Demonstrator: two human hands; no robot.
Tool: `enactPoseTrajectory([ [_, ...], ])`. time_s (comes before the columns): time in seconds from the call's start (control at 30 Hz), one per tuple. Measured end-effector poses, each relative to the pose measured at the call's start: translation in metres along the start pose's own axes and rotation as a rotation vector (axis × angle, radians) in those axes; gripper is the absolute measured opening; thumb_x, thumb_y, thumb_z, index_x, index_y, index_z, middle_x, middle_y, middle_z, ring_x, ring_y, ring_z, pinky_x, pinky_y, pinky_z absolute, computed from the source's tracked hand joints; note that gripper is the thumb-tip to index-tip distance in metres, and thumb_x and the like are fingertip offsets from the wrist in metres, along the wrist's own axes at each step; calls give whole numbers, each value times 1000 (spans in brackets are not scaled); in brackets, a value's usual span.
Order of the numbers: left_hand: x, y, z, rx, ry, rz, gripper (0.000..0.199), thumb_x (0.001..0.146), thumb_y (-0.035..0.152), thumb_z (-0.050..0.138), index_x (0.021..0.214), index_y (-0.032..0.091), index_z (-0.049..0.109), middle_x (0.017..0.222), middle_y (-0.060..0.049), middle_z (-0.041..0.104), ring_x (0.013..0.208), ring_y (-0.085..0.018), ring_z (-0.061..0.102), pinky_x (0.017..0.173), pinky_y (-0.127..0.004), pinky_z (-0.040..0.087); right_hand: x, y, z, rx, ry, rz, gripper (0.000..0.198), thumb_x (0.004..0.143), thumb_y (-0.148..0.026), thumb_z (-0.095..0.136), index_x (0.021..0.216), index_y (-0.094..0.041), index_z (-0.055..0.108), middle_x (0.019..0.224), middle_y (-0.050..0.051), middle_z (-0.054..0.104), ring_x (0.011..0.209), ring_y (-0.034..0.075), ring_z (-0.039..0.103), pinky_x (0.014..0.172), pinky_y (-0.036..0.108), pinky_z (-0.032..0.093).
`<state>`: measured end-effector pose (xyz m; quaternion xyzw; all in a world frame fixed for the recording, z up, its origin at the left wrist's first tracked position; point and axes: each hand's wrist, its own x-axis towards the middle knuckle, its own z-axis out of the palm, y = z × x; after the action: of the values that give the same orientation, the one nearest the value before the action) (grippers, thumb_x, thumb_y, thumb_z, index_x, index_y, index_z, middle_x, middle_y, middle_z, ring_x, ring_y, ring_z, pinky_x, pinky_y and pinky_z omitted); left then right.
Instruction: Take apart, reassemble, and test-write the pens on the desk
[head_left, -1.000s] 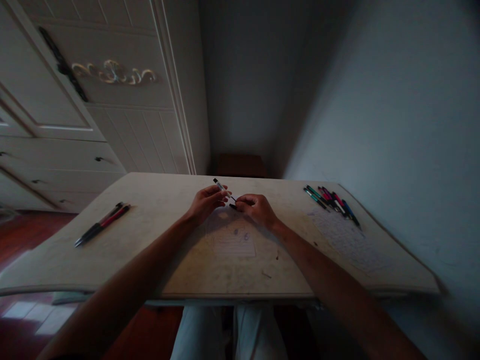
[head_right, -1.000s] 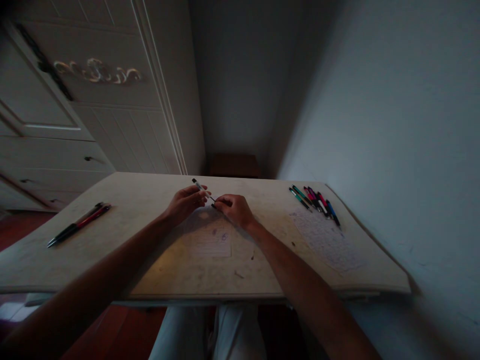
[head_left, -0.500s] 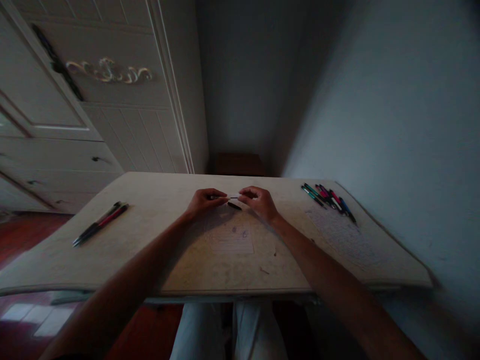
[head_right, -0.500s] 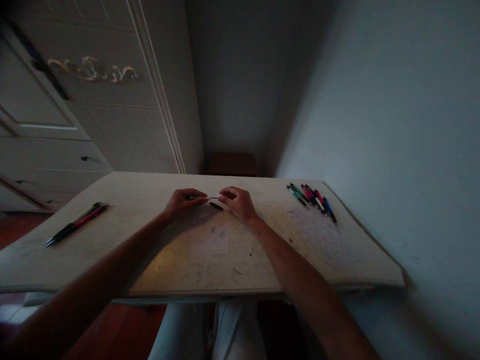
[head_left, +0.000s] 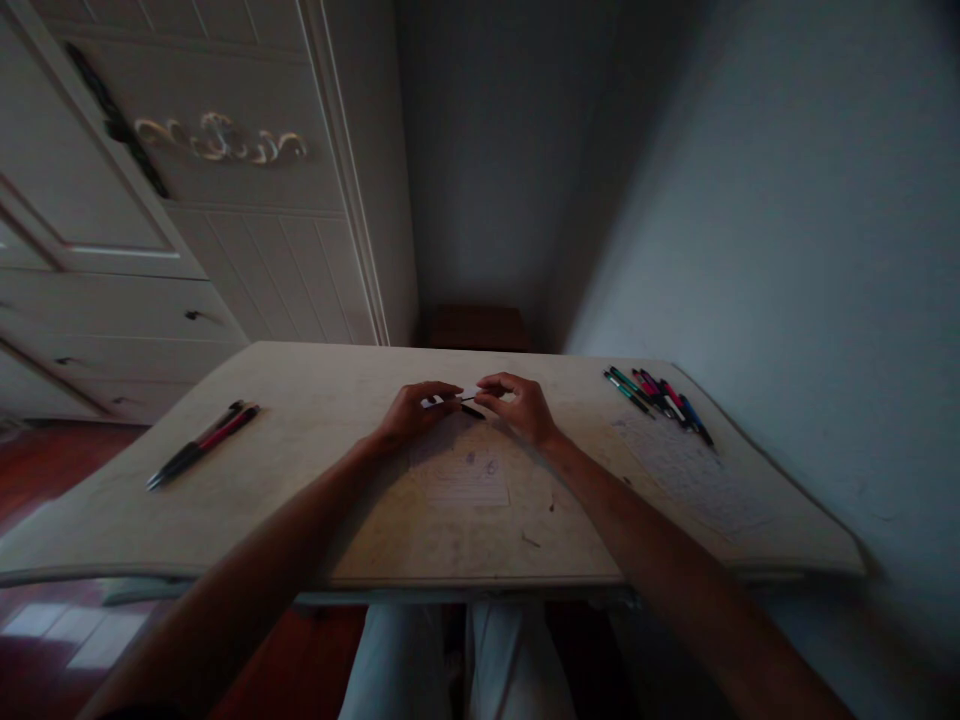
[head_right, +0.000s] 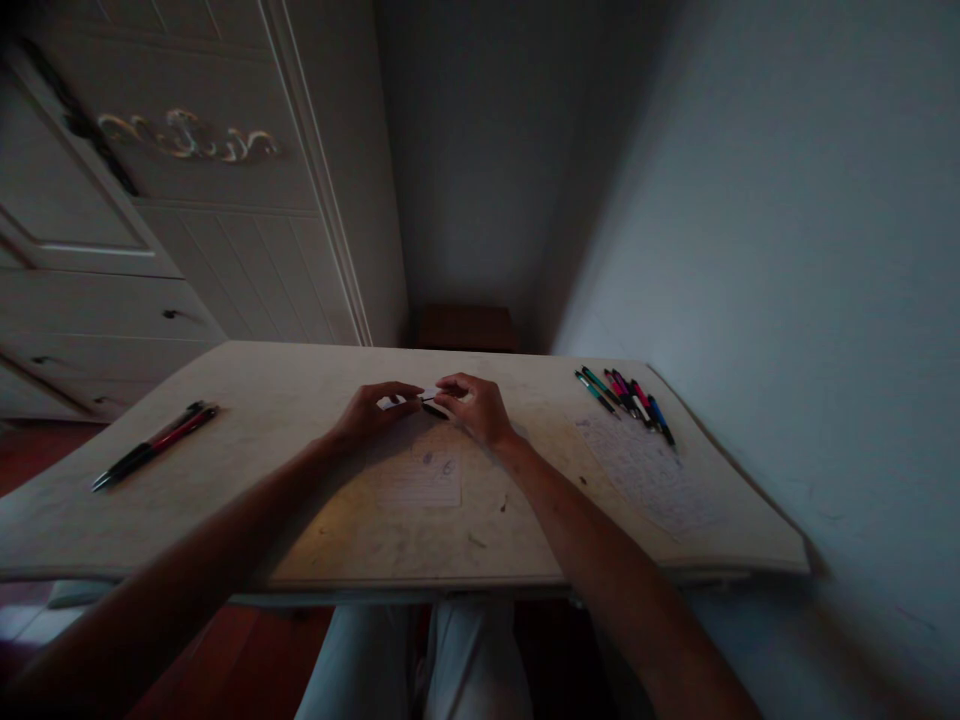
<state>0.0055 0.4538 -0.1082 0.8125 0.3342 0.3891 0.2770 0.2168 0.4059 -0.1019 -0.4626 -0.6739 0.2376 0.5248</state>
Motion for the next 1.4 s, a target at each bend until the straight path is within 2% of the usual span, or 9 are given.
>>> enactPoseTrajectory([
  [0.33,-1,1,1,-28,16,-14,24,83,34,64,97,20,76,95,-6,77,82,-20,70,76,-32,57,-1,0,0,-36,17,-36,25,77,-32,76,98,-20,74,91,8,76,84,22,71,84,38,56],
  [0.5,0,-1,2,-37,49,-44,24,83,35,64,97,20,76,95,-6,77,78,-19,69,75,-32,57,3,6,-5,-20,-28,-14,55,71,-37,82,121,-21,65,104,10,74,95,23,69,85,37,53],
  [0.57,1,-1,1,-34,71,-46,24,84,36,64,97,20,76,94,-6,77,79,-19,69,75,-31,56,5,8,-10,-95,-33,-20,59,70,-37,83,124,-21,64,103,9,72,91,21,67,80,35,52],
  [0.67,3,-1,-1,-23,105,-35,25,85,38,63,97,20,75,92,-5,77,80,-19,69,75,-31,56,6,9,-16,-332,-82,-72,41,73,-36,83,109,-19,72,92,8,68,83,19,61,76,33,49],
  [0.77,4,-1,-2,-24,126,-26,25,85,39,63,96,20,74,92,-5,77,80,-19,69,75,-30,56,5,6,-17,-552,-201,-100,20,77,-34,79,90,-19,78,83,7,63,84,20,58,77,33,46],
  [0.97,2,-4,-1,50,133,-34,20,84,36,64,95,21,73,93,-4,76,84,-19,68,78,-32,55,2,2,-11,-639,-337,-110,8,83,-23,72,82,-18,78,82,6,64,83,18,58,78,31,43],
  [1.13,3,-7,-7,139,181,-10,16,84,32,64,93,21,73,94,-5,76,87,-21,68,84,-36,54,6,6,-21,-566,-228,-104,4,83,-19,69,81,-18,72,85,6,65,83,19,59,77,32,44],
  [1.3,5,-14,-15,262,216,24,10,84,26,64,88,22,73,92,-5,75,88,-22,67,86,-38,52,10,11,-31,-451,-88,-12,5,87,-24,63,85,-20,66,82,3,67,76,18,60,71,30,43],
  [1.4,5,-18,-16,316,201,33,11,84,23,63,89,22,73,91,-5,75,88,-23,66,86,-38,51,10,14,-30,-371,-52,-13,7,87,-27,62,85,-21,65,80,3,68,73,17,61,70,30,44],
])
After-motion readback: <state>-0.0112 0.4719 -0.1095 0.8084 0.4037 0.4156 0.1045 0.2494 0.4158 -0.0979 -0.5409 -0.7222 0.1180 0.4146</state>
